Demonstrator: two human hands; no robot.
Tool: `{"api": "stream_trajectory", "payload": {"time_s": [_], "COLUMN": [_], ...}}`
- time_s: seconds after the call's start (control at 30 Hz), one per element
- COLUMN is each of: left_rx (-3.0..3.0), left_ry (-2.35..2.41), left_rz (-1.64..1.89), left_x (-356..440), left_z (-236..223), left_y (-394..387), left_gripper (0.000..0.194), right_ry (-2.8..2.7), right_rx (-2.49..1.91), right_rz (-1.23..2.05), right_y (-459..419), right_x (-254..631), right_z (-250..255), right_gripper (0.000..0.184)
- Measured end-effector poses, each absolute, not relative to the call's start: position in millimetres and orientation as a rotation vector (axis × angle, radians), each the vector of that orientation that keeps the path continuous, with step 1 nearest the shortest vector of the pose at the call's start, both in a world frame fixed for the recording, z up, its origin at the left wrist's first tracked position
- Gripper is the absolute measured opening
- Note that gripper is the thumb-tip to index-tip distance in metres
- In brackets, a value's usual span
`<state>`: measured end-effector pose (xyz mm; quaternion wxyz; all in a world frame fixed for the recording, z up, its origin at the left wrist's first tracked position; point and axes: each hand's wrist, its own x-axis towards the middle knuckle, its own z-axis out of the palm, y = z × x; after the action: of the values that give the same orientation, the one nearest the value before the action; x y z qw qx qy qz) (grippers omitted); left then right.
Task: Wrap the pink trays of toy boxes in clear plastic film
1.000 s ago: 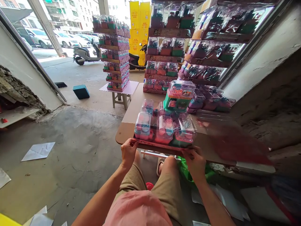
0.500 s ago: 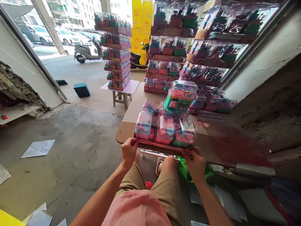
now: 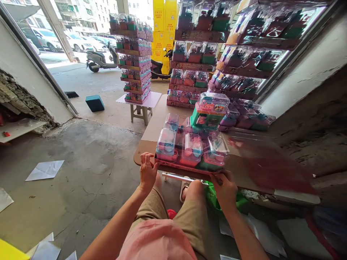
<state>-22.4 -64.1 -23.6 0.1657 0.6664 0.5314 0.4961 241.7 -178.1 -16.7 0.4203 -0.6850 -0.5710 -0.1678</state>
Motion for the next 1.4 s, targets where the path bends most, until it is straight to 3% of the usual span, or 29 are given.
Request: {"api": "stream_trajectory", "payload": {"time_s": [0.33, 0.6, 0.83, 1.1, 1.3, 1.4], "left_rx": [2.208, 2.226, 2.136, 2.090, 1.872, 1.598], "left_ry": [1.354, 1.202, 1.351, 1.204, 1.261, 1.440], "left_rz": [1.276, 1.046, 1.052, 1.075, 1.125, 1.236], "left_x": [-34.7, -38.8, -26.1, -29.7, -34.3, -16.9], "left_z": [-14.8, -3.9, -10.3, -3.1, 0.9, -2.4], "left_y": [-44.9, -16.6, -8.9, -3.6, 9.9, 6.8], "left_gripper": [0.007, 0.007, 0.026, 0.019, 0.010, 0.026], "right_ry": [-1.631, -1.550, -1.292, -1.375, -1.483, -1.476], "right_rx": [-1.699, -1.735, -1.856, -1.759, -1.709, -1.696], "right_rz": [-0.650, -0.478, -0.383, -0.277, -0.333, -0.410], "right_y": [-175.8, -163.8, -147.0, -152.4, -159.5, -163.8], "right_x": [244.1, 256.3, 244.5, 264.6, 247.3, 217.5], "right_z": [-13.5, -23.9, -28.7, -35.8, -32.2, -29.5], "right_gripper": [0.025, 0.025, 0.058, 0.037, 0.032, 0.025]}}
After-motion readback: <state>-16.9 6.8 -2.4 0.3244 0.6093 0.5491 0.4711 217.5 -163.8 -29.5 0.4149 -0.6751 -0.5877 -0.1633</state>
